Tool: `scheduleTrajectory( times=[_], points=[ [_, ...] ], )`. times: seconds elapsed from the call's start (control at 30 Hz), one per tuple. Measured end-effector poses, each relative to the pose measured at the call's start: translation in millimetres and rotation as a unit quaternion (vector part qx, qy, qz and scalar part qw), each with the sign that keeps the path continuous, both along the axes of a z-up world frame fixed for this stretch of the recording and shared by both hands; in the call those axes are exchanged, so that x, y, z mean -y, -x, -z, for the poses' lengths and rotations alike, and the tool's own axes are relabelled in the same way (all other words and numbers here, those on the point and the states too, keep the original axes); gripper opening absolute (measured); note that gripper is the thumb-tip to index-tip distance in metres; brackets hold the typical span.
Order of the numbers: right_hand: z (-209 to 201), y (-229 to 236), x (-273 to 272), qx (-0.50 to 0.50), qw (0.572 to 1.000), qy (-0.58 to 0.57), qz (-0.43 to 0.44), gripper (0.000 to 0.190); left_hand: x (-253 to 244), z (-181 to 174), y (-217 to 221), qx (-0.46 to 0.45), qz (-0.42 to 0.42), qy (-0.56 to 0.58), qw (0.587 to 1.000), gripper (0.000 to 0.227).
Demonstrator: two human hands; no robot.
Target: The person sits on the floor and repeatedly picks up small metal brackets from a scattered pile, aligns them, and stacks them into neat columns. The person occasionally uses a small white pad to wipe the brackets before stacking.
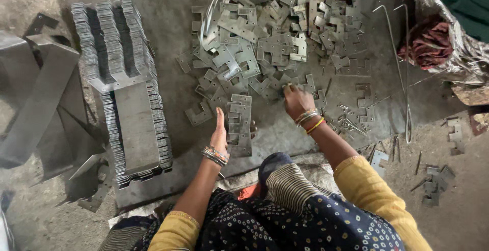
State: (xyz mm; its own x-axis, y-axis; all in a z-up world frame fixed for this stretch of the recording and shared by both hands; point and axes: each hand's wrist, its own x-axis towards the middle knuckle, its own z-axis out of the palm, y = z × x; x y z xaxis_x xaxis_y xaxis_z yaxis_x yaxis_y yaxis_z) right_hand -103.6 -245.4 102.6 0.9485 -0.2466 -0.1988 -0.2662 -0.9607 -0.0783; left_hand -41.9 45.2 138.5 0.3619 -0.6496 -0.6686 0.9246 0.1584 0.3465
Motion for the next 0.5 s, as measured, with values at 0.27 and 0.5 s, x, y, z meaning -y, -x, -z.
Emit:
scheduleTrajectory(
  times=[0.27,0.5],
  points=[
    [-7.0,-23.1,1.8,0.026,0.997,-0.014,0.064,0.053,-0.9,38.3,11.5,0.025,0.005,-0.001,1.000,0.097],
    [29.8,-32.5,48.9,-0.005,0.985,-0.099,0.144,0.063,7.4,49.5,15.6,0.013,0.008,0.023,1.000,0.097]
  ],
)
